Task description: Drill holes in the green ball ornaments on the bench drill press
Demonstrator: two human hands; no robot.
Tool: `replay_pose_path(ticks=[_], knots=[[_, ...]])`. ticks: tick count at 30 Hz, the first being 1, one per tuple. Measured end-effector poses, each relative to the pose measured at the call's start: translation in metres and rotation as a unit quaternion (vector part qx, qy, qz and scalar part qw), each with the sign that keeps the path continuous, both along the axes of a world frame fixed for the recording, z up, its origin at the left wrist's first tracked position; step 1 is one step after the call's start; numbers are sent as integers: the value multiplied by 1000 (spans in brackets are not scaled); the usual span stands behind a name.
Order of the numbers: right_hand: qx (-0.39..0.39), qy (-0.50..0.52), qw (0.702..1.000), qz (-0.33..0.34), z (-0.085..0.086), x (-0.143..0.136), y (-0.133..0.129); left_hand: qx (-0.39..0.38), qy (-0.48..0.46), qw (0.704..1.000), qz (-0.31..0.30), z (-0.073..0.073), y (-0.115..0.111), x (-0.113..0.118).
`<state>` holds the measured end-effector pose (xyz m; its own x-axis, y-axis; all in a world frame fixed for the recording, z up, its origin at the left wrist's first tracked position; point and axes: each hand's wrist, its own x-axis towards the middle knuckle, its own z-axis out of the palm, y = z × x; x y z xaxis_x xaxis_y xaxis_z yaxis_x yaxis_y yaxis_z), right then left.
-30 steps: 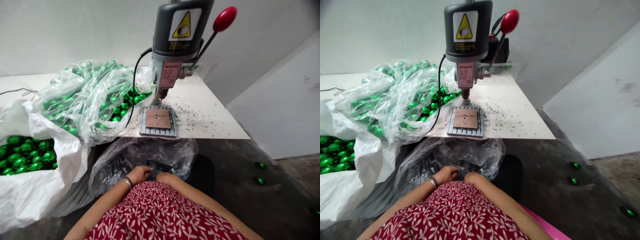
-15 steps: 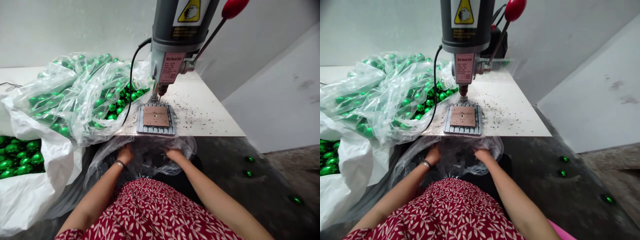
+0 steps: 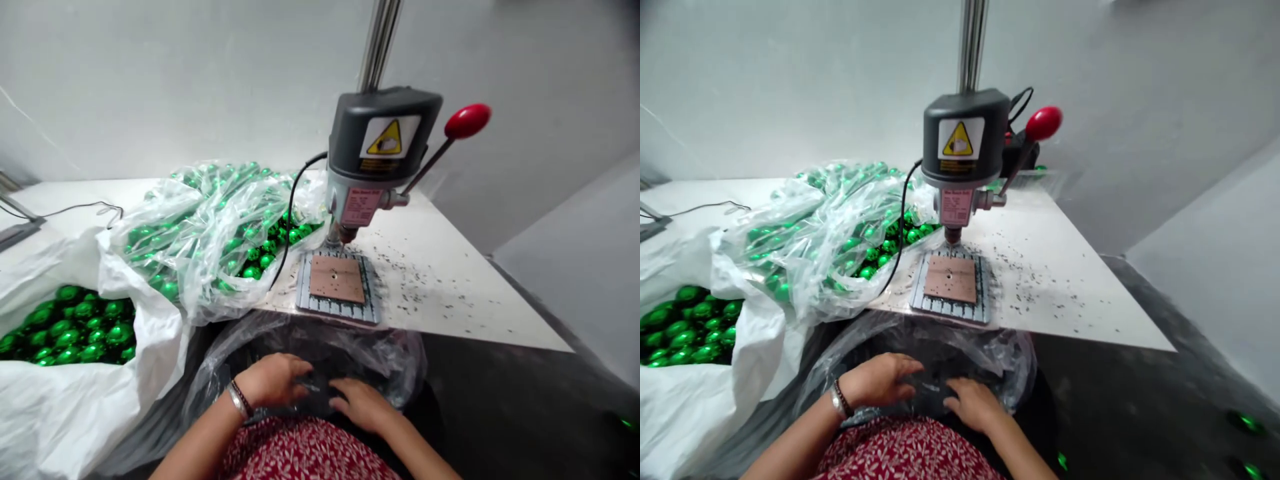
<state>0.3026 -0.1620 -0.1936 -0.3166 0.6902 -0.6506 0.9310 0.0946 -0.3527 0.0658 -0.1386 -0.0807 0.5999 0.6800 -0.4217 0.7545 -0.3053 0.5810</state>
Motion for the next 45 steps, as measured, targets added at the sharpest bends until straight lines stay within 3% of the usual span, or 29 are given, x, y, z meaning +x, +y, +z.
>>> replay_pose_path(ticks=[2, 4, 6, 7, 8, 11, 14, 17, 19, 22, 23, 25, 28, 30, 31, 33, 36, 41, 43, 45], knots=[[-33, -21, 999, 5, 3, -7, -6, 53, -111, 992, 0, 37, 15, 10], [-48, -40, 998, -5, 4, -7, -9, 189, -122, 967, 121, 69, 41, 9], [-44, -34, 998, -18, 6, -4, -8, 325, -57, 908, 260, 90, 76, -1], [-39, -22, 999, -22, 7, -2, -6, 358, -4, 886, 296, 96, 95, -8], [-36, -9, 999, -26, 9, 0, -5, 367, 54, 877, 305, 99, 112, -14], [-34, 34, 998, -30, 17, 0, -2, 295, 194, 908, 227, 93, 154, -26], [-42, 71, 996, -34, 28, -5, -3, 248, 214, 928, 176, 78, 169, -26], [-42, 111, 992, -38, 46, -8, -2, 251, 205, 928, 181, 70, 165, -26], [-36, 140, 989, -41, 61, -7, 2, 285, 153, 915, 240, 75, 154, -29], [-25, 182, 982, -46, 86, -1, 9, 288, -67, 894, 337, 88, 129, -30], [-21, 204, 978, -48, 95, 1, 11, 240, -167, 892, 344, 91, 119, -27], [-8, 260, 965, -47, 112, 2, 15, 67, -354, 875, 322, 89, 101, -15], [36, 336, 937, -84, 135, -2, 21, -171, -497, 795, 304, 72, 82, 13], [121, 361, 910, -163, 144, -8, 27, -251, -517, 754, 318, 57, 75, 30], [178, 362, 892, -205, 147, -12, 31, -272, -513, 747, 323, 51, 72, 36], [295, 343, 856, -251, 150, -18, 39, -274, -495, 757, 327, 43, 68, 45], [394, 305, 833, -241, 150, -22, 50, -246, -487, 772, 328, 38, 64, 47], [354, 331, 850, -208, 148, -18, 55, -324, -516, 710, 353, 38, 60, 48], [323, 346, 856, -206, 149, -17, 58, -328, -517, 710, 348, 38, 63, 50], [301, 357, 852, -236, 150, -15, 63, -288, -504, 736, 346, 41, 72, 53]])
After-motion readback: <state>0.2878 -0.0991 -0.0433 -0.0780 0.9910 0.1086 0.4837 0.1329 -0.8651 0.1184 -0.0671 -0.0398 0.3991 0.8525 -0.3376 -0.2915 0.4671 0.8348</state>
